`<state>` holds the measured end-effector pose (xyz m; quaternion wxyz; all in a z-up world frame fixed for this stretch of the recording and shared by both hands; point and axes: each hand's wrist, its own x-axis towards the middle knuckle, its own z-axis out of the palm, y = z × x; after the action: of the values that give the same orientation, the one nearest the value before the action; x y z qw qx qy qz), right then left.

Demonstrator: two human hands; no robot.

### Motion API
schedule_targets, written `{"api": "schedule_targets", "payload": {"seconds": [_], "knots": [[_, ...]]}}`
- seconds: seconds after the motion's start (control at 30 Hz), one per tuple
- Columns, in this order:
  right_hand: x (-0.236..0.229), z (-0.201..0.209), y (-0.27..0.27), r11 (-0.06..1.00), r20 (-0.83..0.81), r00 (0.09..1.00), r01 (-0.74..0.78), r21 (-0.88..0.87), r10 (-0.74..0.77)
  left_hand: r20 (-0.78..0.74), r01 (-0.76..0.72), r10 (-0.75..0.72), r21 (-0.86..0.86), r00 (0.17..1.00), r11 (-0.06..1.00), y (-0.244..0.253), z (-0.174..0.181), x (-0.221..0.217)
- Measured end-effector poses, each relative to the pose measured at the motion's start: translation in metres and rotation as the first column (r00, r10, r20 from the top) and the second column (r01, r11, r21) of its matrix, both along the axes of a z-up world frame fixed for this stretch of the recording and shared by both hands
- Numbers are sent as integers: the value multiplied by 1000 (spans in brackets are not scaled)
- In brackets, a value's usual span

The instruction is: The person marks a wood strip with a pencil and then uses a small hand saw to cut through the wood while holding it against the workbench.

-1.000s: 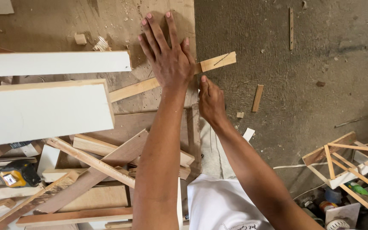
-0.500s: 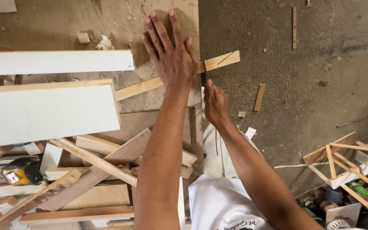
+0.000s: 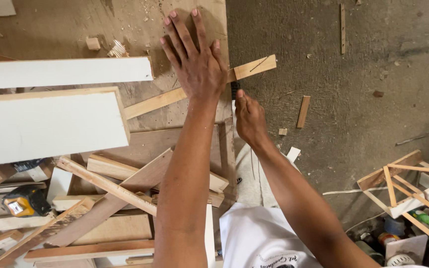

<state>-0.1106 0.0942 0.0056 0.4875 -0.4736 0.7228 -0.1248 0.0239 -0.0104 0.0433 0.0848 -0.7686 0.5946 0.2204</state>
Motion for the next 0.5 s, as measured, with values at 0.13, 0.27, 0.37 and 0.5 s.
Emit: {"api": "schedule_targets", "payload": {"seconds": [0.13,0.27,0.37,0.5], "knots": [[0,-18,-17,993,-34,998,-50,-106,47,21,7,-7,-13,1000,1000,2,-1,-2],[2,-8,-6,996,13,999,43,77,-44,-10,-10,10,-24,1000,1000,4,3,-1],[5,-7,-8,999,41,998,38,36,-40,2,9,-10,14,1000,1000,1,-1,-1],[4,-2,-9,997,-34,999,-41,-71,39,7,2,-2,1,1000,1000,-2,-1,-3]]}}
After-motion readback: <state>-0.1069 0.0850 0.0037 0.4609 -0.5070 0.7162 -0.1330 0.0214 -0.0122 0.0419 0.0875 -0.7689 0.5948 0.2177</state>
